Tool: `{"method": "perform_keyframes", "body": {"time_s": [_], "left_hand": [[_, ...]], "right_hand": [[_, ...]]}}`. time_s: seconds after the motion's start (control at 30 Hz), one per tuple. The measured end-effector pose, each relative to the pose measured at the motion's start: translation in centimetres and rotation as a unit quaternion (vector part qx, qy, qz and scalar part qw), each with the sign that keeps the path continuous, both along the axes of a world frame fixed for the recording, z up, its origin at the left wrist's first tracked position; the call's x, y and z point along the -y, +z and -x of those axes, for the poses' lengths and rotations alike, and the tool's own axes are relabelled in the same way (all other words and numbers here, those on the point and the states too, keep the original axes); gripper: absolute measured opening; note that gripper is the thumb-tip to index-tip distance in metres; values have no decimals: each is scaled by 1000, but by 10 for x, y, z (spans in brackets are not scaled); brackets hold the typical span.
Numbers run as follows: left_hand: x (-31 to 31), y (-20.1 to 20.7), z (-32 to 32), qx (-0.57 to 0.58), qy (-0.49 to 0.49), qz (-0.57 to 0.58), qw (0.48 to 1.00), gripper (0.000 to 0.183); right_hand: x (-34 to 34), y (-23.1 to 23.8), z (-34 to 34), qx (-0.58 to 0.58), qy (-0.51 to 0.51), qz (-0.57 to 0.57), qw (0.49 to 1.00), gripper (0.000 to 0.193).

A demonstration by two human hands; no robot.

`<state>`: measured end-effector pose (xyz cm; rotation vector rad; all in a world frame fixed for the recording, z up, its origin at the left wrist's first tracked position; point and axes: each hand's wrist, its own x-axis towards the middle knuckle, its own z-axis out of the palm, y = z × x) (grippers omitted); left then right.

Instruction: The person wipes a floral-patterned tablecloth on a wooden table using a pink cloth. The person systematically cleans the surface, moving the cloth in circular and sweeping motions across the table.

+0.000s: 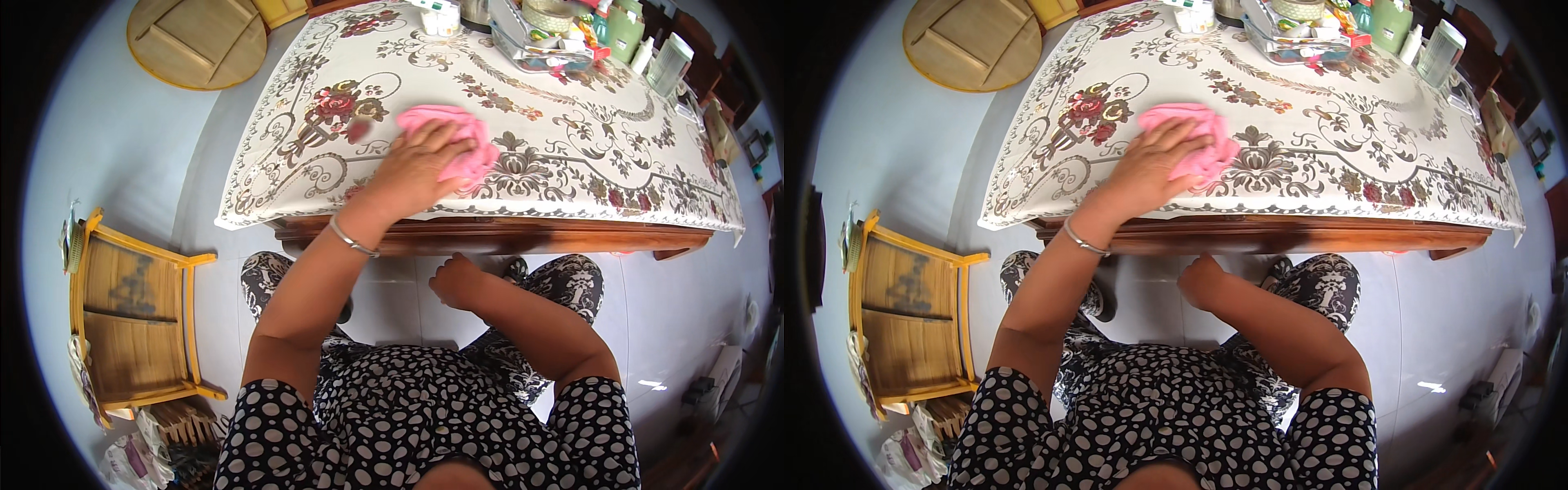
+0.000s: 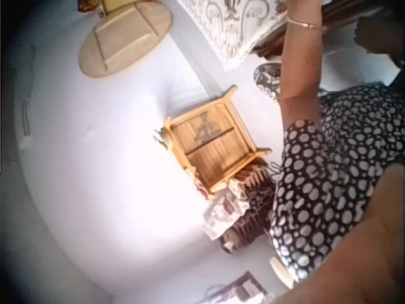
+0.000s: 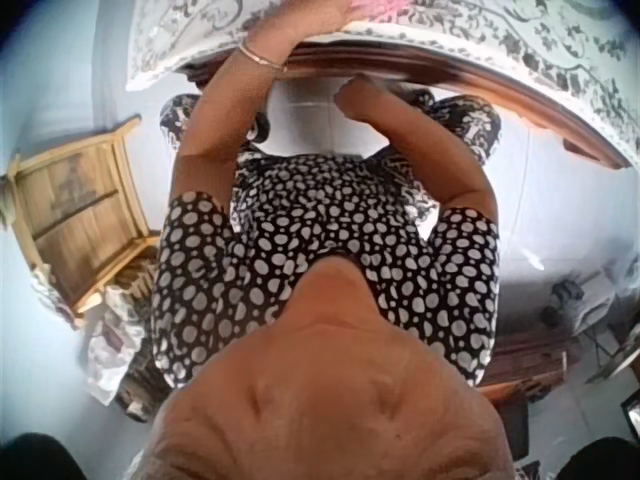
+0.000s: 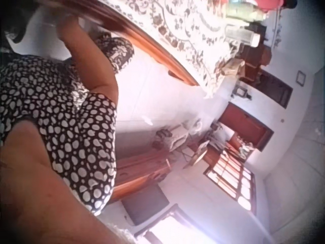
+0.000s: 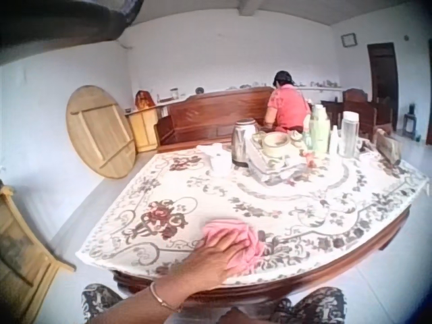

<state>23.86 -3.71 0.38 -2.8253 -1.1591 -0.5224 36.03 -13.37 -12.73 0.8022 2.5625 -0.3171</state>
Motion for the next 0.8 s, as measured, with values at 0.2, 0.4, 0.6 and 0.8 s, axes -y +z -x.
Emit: {"method": "perform_keyframes", "body": {"time_s": [0.2,0.4,0.6,0.8], "left_hand": [[-3,-14,-90,38,-97,-29,994,52],[1,-17,-162,65,-156,-5,986,51],[-15,-8,-155,18,-98,18,995,51],[-80,-29,-51,11,-22,-44,999,52]], "right_hand": [[-3,-27,2,-58,-30,0,998,23],[-1,53,3,-555,-313,185,749,30],[-26,57,-2,-535,-258,247,766,31],[-30,19,3,0,-47,1,999,29]]}}
